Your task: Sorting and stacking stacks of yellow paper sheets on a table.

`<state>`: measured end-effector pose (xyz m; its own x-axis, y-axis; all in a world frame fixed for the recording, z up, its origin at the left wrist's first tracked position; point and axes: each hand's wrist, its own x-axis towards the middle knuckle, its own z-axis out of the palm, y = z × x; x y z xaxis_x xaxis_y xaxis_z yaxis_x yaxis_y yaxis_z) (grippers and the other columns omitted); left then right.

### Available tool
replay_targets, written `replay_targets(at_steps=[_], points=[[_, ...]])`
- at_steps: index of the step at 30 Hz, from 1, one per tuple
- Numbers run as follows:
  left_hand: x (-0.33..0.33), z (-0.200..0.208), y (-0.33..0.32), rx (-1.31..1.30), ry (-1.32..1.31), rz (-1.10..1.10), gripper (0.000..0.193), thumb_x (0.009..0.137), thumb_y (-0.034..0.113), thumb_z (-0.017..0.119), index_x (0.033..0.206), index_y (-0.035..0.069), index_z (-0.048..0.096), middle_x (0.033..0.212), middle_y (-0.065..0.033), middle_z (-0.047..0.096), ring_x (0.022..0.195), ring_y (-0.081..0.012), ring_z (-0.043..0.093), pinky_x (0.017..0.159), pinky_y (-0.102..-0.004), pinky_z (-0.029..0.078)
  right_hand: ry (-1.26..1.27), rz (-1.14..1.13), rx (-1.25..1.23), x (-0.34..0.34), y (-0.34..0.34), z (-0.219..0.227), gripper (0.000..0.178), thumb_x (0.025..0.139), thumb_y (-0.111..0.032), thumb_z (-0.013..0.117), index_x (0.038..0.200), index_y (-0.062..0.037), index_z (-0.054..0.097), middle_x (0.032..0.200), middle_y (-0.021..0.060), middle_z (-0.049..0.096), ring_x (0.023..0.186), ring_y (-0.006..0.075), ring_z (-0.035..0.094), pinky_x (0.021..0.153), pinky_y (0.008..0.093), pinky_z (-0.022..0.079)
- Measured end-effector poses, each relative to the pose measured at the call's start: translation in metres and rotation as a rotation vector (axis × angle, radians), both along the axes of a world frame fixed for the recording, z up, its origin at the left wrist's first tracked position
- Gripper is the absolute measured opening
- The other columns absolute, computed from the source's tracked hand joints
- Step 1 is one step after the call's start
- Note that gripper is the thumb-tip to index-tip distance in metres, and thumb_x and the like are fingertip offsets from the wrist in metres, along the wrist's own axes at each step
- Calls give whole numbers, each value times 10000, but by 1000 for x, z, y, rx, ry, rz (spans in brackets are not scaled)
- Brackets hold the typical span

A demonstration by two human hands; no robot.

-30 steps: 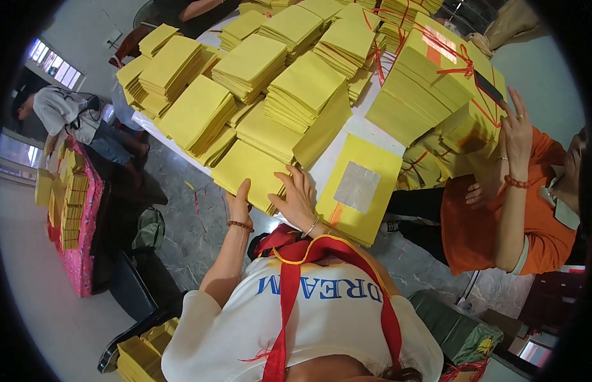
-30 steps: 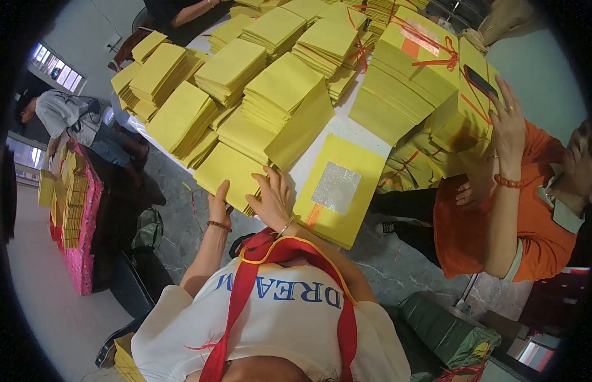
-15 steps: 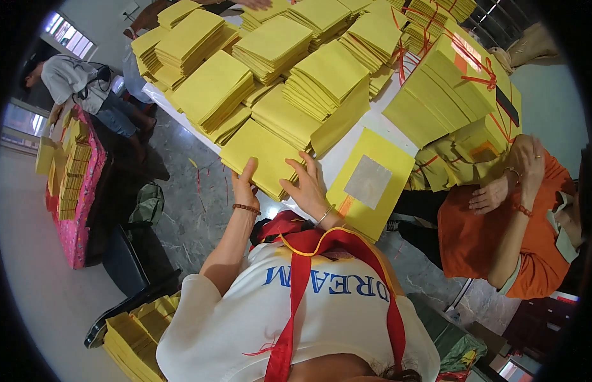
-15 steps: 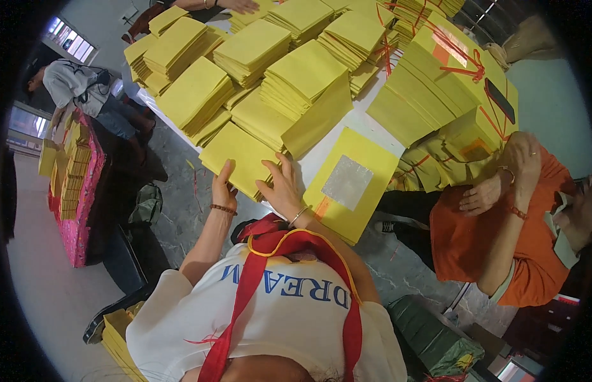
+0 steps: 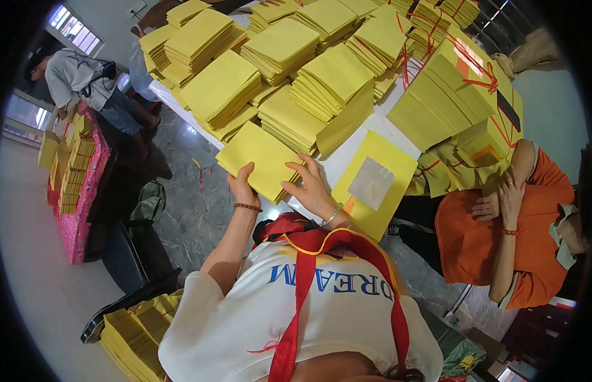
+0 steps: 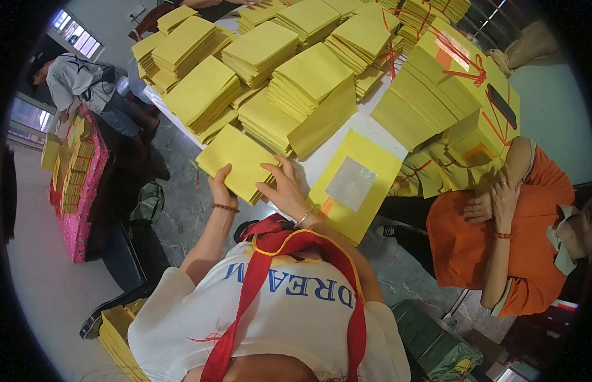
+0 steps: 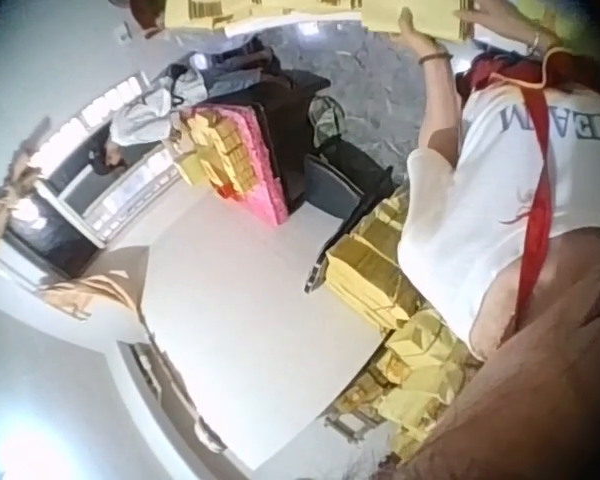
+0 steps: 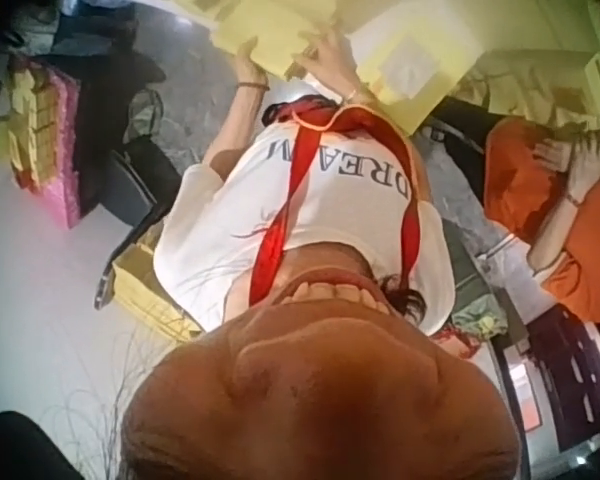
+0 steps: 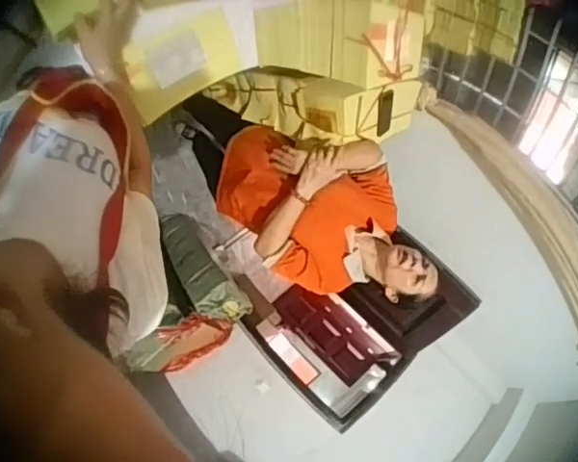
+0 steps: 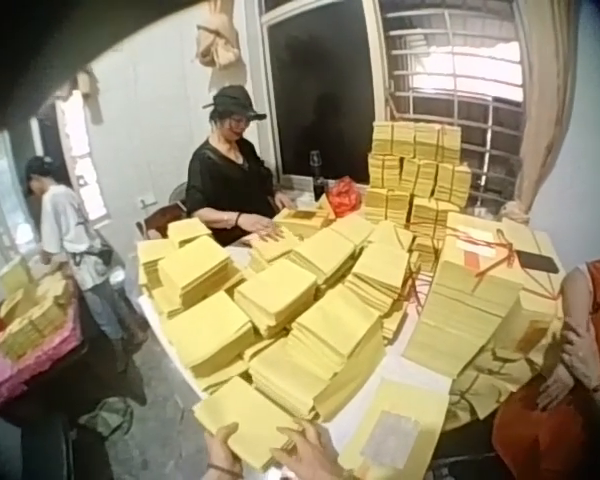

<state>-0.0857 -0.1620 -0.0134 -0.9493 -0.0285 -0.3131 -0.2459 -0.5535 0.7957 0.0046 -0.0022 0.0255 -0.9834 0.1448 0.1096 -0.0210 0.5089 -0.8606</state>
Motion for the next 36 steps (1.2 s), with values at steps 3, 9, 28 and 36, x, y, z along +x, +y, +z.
replay_targets(at_steps=[3, 9, 28, 36], points=[[17, 35, -15, 26, 115, -56, 461, 736, 10, 586, 1175, -13, 447, 1105, -115, 556, 980, -243, 575, 840, -349, 481, 7, -10, -161, 3, 7, 4, 684, 769, -365, 660, 1326, -76, 387, 1389, 199, 279, 1293, 348, 264, 1059, 407, 235], [45, 94, -34, 15, 259, -342, 601, 691, 51, 611, 1254, 0, 405, 1165, -133, 536, 1042, -246, 553, 892, -353, 454, -62, 371, -594, -6, 19, 41, 1170, 653, -371, 767, 1431, -33, -38, 1457, 265, 113, 1375, 323, 100, 1105, 390, 122], [1, 101, -39, -546, 631, -675, 776, 621, 188, 808, 1234, -10, 376, 1221, -143, 486, 1123, -235, 497, 955, -366, 405, 86, 101, -452, -5, -3, 45, 1034, 594, -207, 822, 1374, 7, 178, 1335, 183, 353, 1255, 269, 343, 1037, 362, 299], [-30, 181, 32, -479, 729, -879, 828, 667, 189, 775, 1315, -8, 300, 1224, -125, 488, 1116, -203, 494, 943, -333, 399, 252, -51, -857, -11, 50, 106, 876, 639, -143, 780, 1316, 12, 246, 1256, 156, 413, 1158, 221, 437, 953, 356, 390]])
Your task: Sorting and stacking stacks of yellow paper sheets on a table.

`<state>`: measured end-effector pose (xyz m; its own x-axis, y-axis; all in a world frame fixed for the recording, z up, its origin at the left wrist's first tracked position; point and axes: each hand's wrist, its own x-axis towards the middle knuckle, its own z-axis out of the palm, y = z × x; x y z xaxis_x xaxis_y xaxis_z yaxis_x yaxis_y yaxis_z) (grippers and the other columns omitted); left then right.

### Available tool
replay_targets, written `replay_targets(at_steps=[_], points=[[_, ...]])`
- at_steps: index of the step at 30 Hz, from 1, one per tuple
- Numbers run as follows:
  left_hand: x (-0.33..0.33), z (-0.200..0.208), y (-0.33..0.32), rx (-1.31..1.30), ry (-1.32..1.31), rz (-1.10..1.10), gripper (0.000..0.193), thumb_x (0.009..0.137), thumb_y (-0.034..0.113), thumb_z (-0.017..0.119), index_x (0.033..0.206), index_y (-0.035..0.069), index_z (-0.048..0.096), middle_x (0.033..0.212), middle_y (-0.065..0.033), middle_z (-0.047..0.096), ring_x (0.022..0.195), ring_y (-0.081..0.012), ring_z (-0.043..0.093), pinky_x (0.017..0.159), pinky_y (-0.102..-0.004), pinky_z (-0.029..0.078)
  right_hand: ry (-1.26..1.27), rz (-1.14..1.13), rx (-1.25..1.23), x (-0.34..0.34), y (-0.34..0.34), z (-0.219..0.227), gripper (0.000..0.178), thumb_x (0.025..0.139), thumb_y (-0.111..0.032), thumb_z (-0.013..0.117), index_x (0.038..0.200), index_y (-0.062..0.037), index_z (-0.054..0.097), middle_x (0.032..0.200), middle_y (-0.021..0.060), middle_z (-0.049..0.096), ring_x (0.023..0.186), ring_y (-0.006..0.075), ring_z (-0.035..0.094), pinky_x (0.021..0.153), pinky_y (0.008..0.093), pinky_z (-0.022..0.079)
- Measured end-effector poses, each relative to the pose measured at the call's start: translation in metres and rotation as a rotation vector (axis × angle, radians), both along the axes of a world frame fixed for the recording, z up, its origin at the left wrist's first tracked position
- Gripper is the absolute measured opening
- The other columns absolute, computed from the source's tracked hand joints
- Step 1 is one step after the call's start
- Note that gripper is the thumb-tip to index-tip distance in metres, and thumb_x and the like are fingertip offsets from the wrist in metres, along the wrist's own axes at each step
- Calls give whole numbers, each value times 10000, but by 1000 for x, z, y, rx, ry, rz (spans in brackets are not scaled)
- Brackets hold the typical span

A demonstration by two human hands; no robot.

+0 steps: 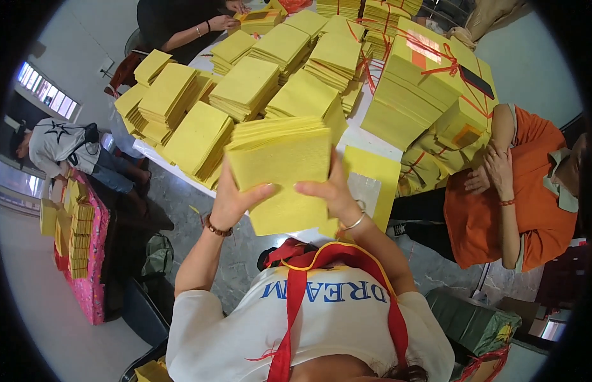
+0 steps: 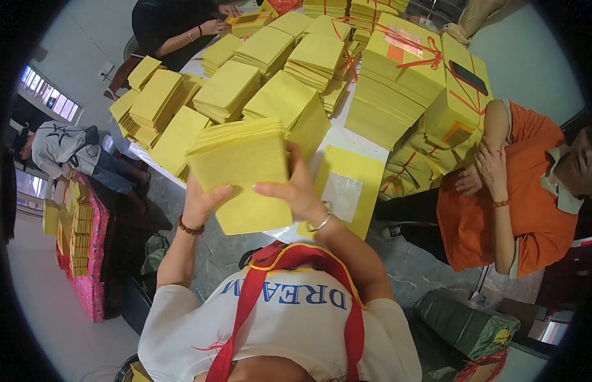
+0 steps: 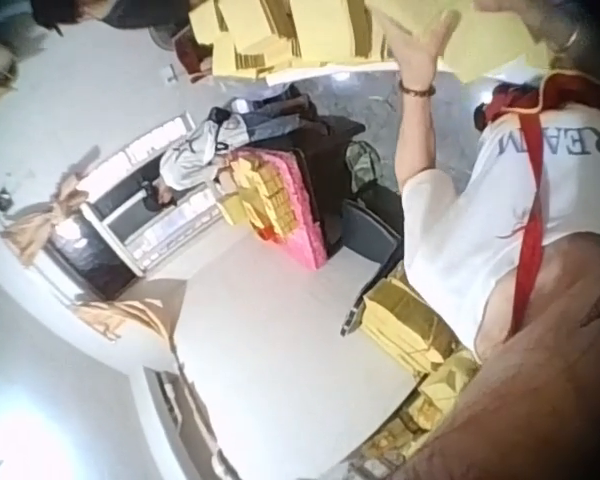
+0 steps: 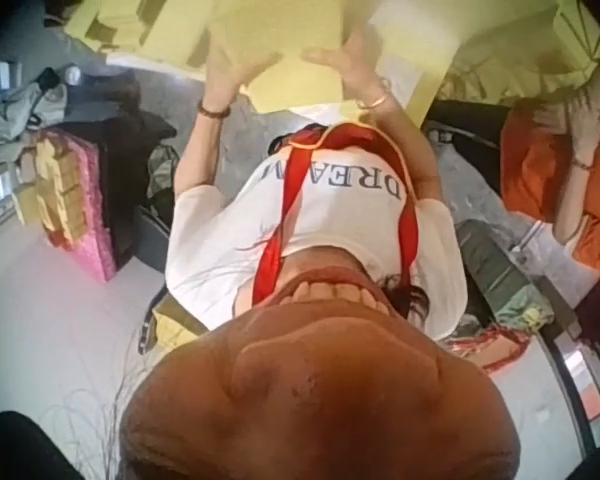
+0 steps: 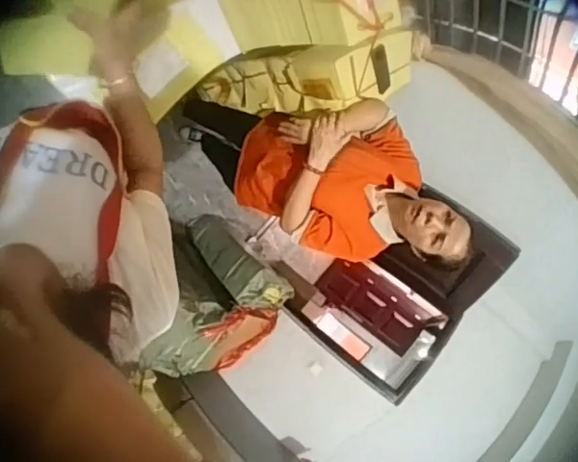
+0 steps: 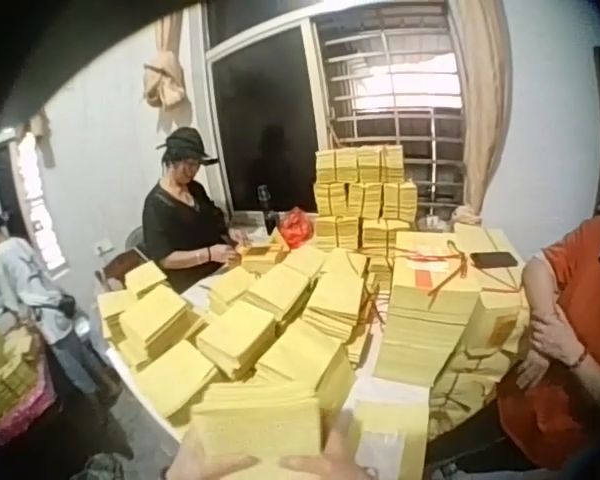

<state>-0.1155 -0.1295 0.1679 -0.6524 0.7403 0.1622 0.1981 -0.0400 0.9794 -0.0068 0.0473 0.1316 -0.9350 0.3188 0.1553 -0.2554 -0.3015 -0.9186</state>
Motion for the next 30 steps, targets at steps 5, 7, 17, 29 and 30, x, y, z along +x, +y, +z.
replay_targets(at_steps=[5, 7, 17, 29, 30], points=[[-15, 41, 56, 54, 15, -182, 825, 734, 171, 712, 1374, -13, 225, 1300, -135, 429, 1175, -204, 446, 991, -331, 352, -23, 26, -311, 2, 37, 37, 747, 712, -89, 700, 1321, -14, 274, 1239, 133, 450, 1146, 223, 463, 954, 370, 396], [-33, 58, 84, 71, -4, -199, 772, 733, 162, 700, 1348, -23, 273, 1258, -136, 466, 1136, -200, 479, 964, -321, 381, -13, 14, -307, -5, 55, 42, 704, 748, -93, 667, 1331, -25, 279, 1235, 127, 464, 1138, 228, 476, 967, 379, 386], [-251, 78, 287, 402, -512, -59, 338, 801, 208, 604, 1068, 11, 541, 999, -78, 621, 907, -197, 608, 771, -355, 500, -372, -486, 9, 71, 139, -67, 354, 878, -160, 570, 1197, -23, 500, 971, 28, 580, 898, 104, 537, 781, 229, 414], [-329, -24, 472, 606, -847, 386, 782, 741, 86, 667, 1304, -26, 136, 1211, -227, 441, 1004, -337, 560, 807, -454, 526, -612, -715, -42, 81, 158, -105, 245, 871, -109, 576, 1092, -8, 547, 847, 0, 565, 736, 63, 503, 644, 201, 406], [-329, -33, 475, 537, -870, 441, 840, 735, 89, 670, 1315, -15, 71, 1239, -227, 413, 1021, -341, 551, 821, -455, 524, -629, -732, -31, 81, 157, -105, 237, 869, -101, 578, 1085, -9, 550, 844, 3, 569, 733, 65, 506, 644, 204, 411]])
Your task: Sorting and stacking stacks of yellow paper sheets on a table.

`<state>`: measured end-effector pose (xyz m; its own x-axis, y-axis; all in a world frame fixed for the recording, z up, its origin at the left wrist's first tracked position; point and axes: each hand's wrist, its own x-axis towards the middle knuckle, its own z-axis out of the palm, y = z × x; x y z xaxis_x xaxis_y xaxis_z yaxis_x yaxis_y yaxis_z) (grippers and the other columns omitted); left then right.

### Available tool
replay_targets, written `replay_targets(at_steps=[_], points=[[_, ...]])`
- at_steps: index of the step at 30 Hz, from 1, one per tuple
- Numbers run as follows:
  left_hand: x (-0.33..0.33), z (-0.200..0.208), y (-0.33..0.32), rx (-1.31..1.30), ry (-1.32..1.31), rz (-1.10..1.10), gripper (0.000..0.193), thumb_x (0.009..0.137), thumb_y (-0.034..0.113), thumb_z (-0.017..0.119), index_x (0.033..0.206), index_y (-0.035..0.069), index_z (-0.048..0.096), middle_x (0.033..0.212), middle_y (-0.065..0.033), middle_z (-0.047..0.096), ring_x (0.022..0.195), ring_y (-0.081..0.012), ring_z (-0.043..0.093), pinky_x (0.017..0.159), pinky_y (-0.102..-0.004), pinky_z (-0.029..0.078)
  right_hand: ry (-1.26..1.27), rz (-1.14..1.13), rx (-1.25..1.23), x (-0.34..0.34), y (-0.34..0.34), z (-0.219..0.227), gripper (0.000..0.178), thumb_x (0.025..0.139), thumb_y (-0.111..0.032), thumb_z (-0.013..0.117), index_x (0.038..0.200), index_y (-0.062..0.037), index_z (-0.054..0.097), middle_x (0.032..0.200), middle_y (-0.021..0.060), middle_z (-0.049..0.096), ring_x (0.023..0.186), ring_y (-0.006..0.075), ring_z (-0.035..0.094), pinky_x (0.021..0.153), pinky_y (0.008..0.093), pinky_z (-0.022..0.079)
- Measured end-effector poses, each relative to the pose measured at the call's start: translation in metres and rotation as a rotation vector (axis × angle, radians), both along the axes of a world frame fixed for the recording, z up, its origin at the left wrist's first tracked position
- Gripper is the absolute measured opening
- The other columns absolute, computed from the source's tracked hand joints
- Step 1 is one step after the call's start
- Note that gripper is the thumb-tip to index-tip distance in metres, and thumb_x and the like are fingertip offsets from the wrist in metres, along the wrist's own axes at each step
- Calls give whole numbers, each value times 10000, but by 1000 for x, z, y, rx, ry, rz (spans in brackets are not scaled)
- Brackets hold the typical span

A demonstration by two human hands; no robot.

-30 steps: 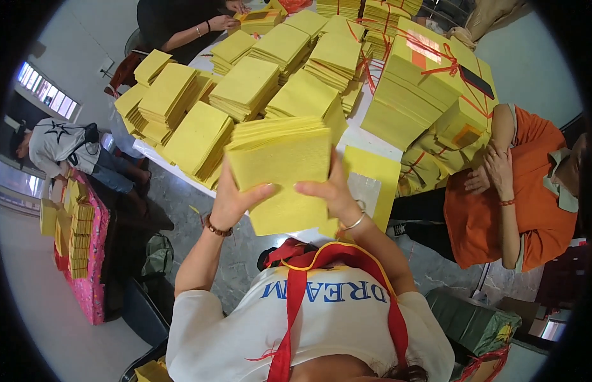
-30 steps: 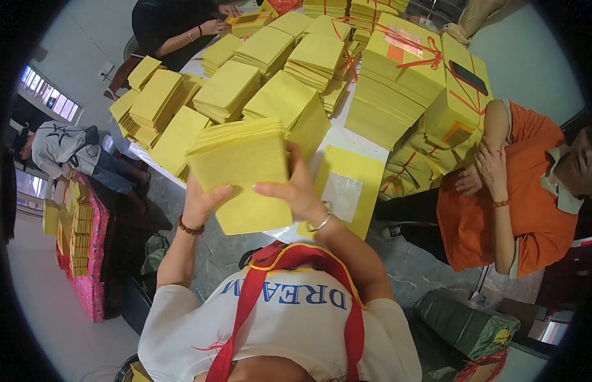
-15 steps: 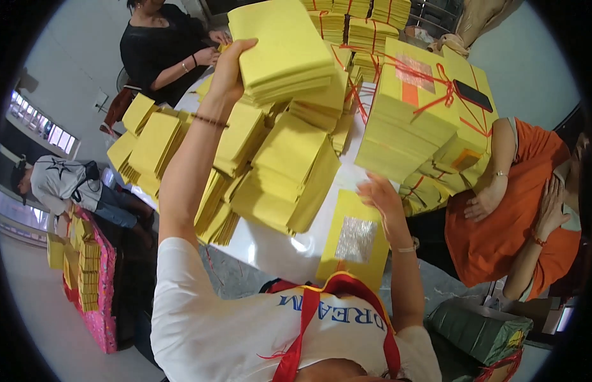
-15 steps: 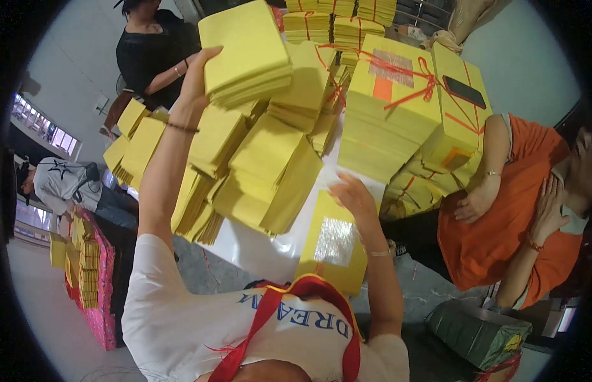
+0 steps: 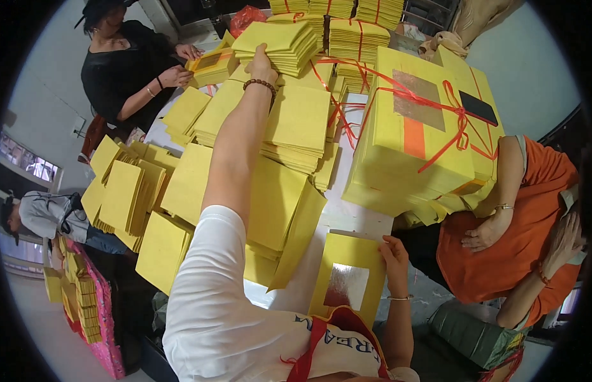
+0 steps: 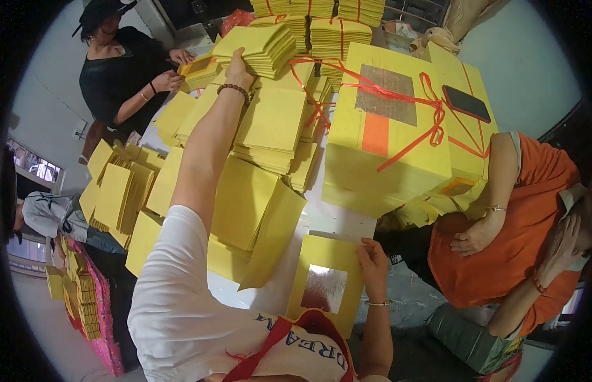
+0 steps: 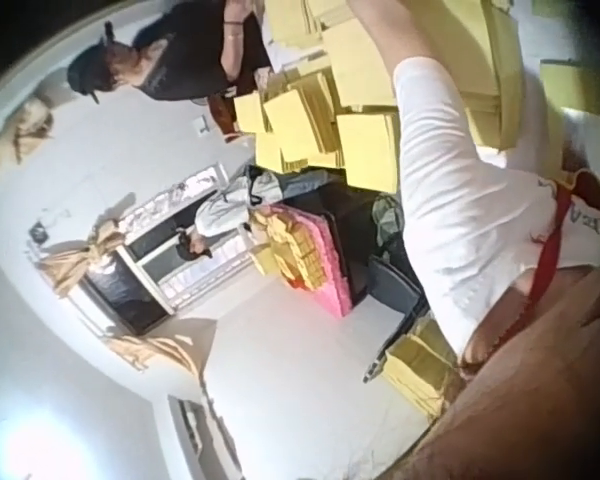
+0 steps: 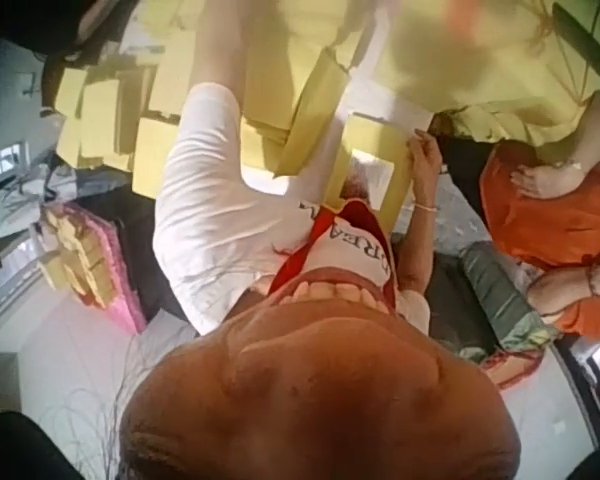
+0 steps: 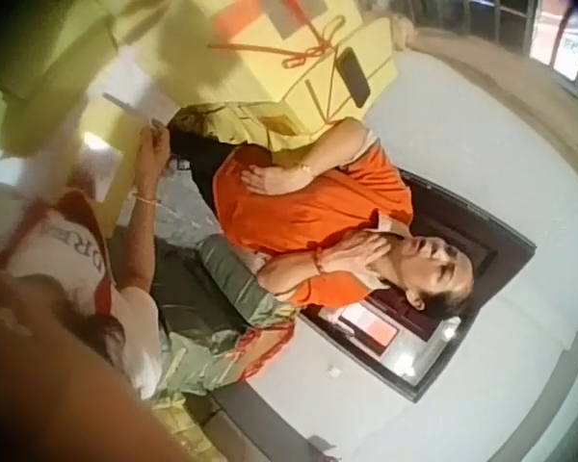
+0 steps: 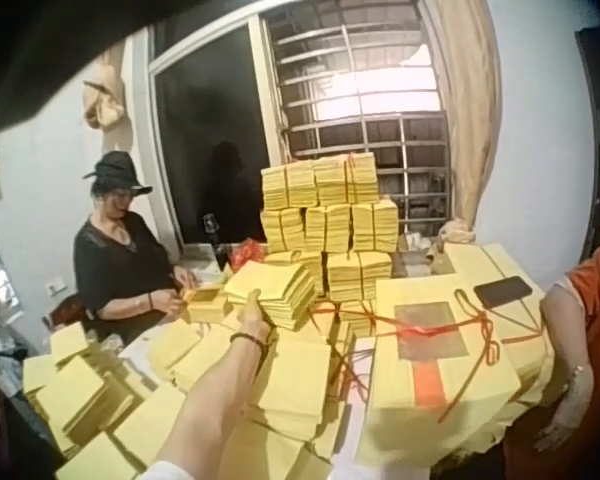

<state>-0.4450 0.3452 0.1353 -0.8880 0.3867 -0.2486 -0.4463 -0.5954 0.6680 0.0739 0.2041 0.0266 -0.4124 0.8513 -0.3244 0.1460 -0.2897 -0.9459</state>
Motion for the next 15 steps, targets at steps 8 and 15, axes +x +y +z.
replay_targets(at_steps=[8, 15], points=[[22, -1, 4, -406, -3, 151, 885, 679, 252, 748, 1271, 32, 129, 1245, -227, 348, 1042, -348, 500, 810, -456, 502, 7, 16, 15, -1, 4, -9, 219, 863, -77, 570, 1071, -11, 554, 852, 16, 576, 754, 75, 520, 674, 215, 429], [-4, 7, 10, -511, 22, 75, 1195, 603, 364, 804, 1402, 128, -53, 1383, -232, 213, 1245, -338, 300, 962, -437, 383, 38, 17, -2, -4, 1, -2, 213, 879, -91, 563, 1081, -26, 558, 875, -2, 570, 786, 60, 506, 674, 195, 402]])
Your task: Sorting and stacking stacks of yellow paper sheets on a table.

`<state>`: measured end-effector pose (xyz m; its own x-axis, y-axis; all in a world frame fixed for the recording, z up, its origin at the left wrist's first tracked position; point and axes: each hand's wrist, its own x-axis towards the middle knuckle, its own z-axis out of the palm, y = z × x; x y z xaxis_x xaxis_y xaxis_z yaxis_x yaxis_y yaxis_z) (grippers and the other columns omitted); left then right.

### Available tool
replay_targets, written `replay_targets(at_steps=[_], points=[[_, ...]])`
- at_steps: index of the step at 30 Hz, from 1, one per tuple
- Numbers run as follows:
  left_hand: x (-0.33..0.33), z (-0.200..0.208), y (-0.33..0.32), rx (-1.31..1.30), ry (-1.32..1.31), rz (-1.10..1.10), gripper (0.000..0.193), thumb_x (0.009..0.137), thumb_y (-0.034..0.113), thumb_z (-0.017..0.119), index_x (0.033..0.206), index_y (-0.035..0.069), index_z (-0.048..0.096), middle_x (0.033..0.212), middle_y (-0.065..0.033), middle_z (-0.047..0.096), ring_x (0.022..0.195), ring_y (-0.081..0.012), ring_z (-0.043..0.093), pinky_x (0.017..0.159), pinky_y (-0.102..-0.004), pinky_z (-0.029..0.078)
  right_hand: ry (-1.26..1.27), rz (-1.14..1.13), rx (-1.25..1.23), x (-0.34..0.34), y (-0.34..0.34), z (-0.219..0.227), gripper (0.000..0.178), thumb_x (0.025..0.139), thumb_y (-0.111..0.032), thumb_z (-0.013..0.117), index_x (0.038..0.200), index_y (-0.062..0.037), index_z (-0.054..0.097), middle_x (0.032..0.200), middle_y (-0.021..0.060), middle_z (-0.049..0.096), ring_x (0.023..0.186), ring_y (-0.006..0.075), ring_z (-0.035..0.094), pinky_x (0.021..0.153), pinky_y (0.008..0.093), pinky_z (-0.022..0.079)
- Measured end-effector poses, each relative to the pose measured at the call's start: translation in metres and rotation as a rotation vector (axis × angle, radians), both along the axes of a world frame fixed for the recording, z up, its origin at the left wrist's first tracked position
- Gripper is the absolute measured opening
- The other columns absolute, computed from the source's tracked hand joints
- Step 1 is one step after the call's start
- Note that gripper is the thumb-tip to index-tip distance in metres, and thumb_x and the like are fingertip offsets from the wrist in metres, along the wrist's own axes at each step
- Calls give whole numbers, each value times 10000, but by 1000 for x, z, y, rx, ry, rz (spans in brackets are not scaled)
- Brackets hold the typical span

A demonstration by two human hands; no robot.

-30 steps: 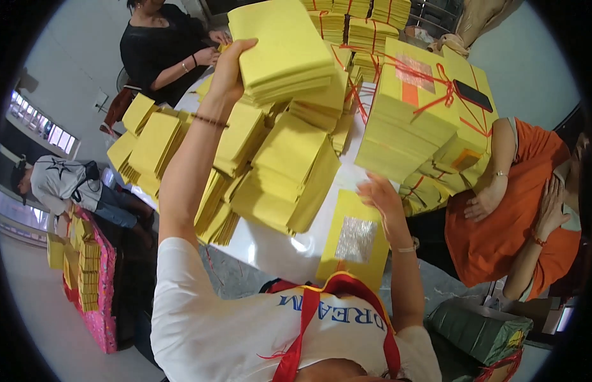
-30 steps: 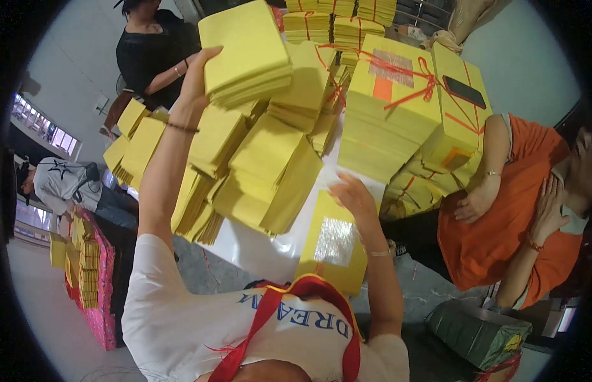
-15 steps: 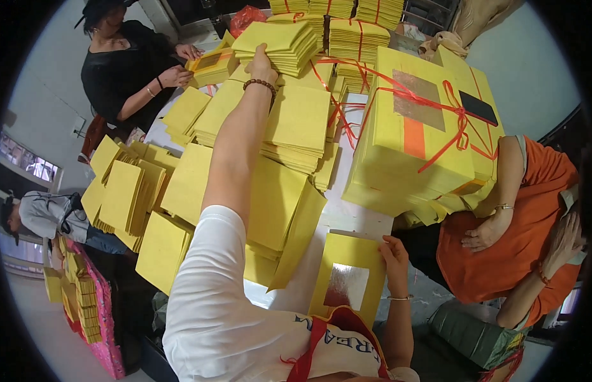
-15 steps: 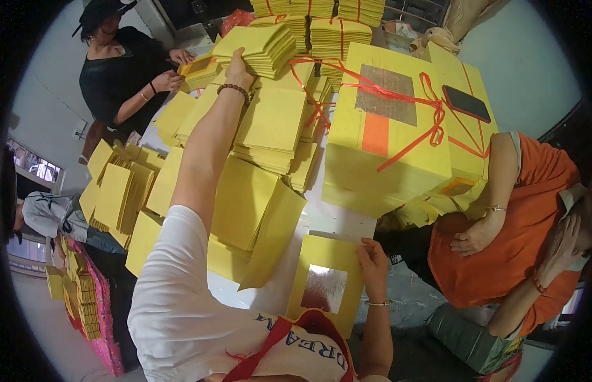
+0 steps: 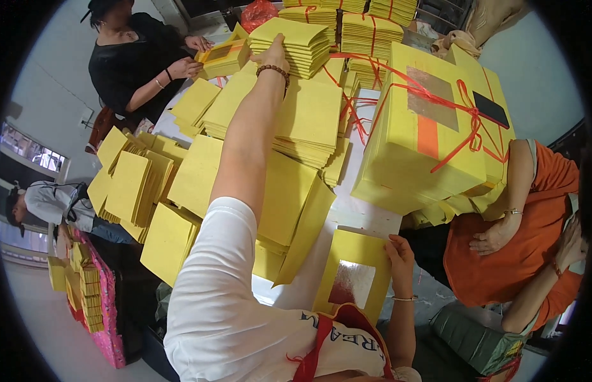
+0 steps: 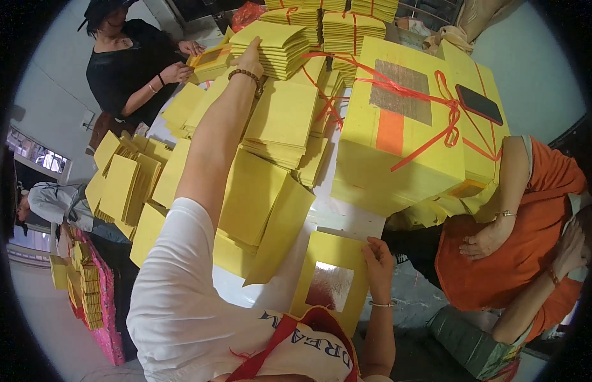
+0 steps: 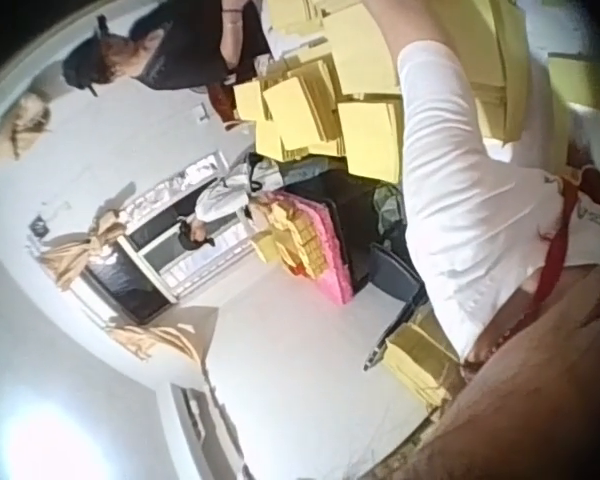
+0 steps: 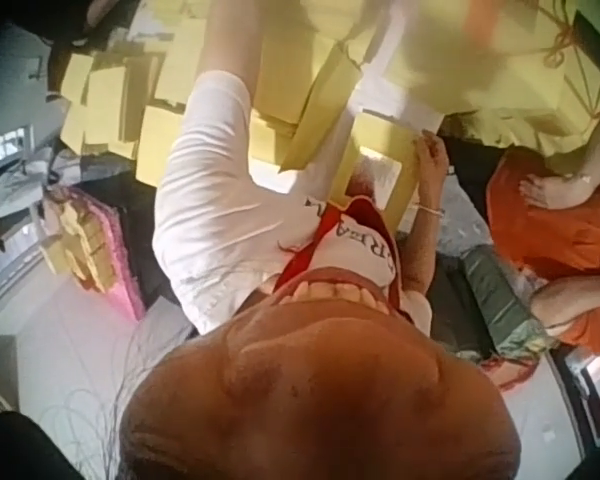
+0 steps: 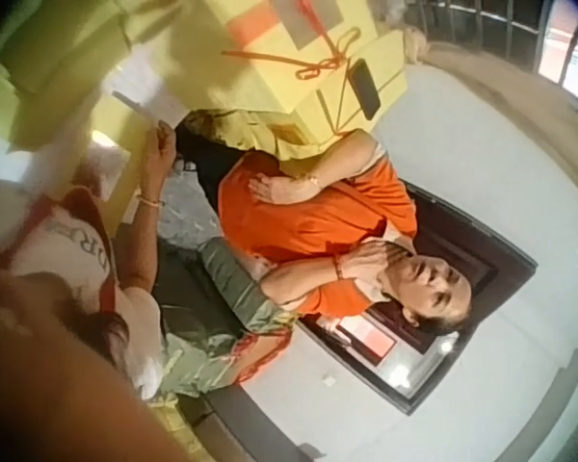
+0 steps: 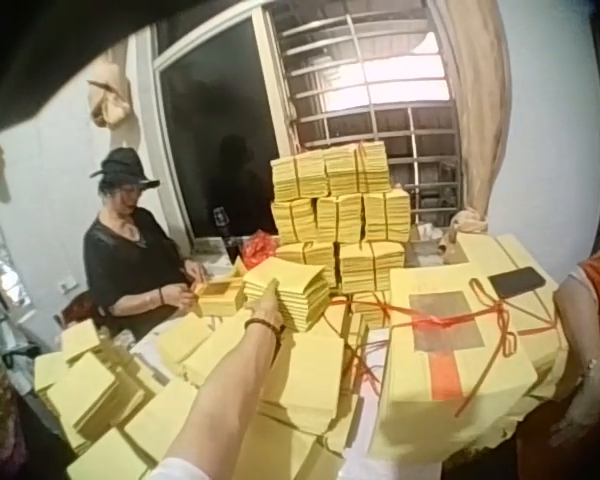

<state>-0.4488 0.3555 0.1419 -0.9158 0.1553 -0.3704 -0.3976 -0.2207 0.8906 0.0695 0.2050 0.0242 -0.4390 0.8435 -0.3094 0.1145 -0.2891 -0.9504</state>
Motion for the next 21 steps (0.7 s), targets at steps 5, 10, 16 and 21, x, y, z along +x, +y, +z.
replay_targets(at_steps=[5, 10, 16, 21], points=[[36, 23, -10, -18, 49, -38, 1100, 654, 316, 773, 1395, 122, -17, 1350, -231, 282, 1181, -325, 403, 937, -432, 411, -15, -18, 7, 3, 0, -1, 216, 864, -66, 563, 1072, -11, 556, 851, 6, 562, 752, 72, 502, 667, 202, 413], [51, 46, -41, -111, 33, -59, 876, 748, 228, 684, 1367, 94, 79, 1294, -222, 357, 1083, -300, 500, 870, -411, 465, -26, 11, 18, 8, -3, -11, 217, 872, -72, 552, 1081, -11, 552, 866, -1, 560, 765, 66, 500, 678, 197, 402], [67, 55, -69, 266, 286, -197, 516, 798, 162, 598, 1237, 39, 356, 1066, -147, 540, 905, -240, 570, 731, -361, 499, 82, -8, 92, 15, 0, -7, 222, 881, -86, 551, 1088, -7, 556, 956, 13, 581, 845, 85, 521, 750, 222, 424], [182, 105, -134, 548, 347, -590, 424, 832, 156, 549, 1235, 139, 416, 930, -30, 517, 823, -192, 548, 706, -334, 450, 129, -232, 121, 32, -14, 3, 247, 911, -101, 528, 1144, -20, 538, 1089, 34, 557, 980, 108, 513, 858, 238, 408]])
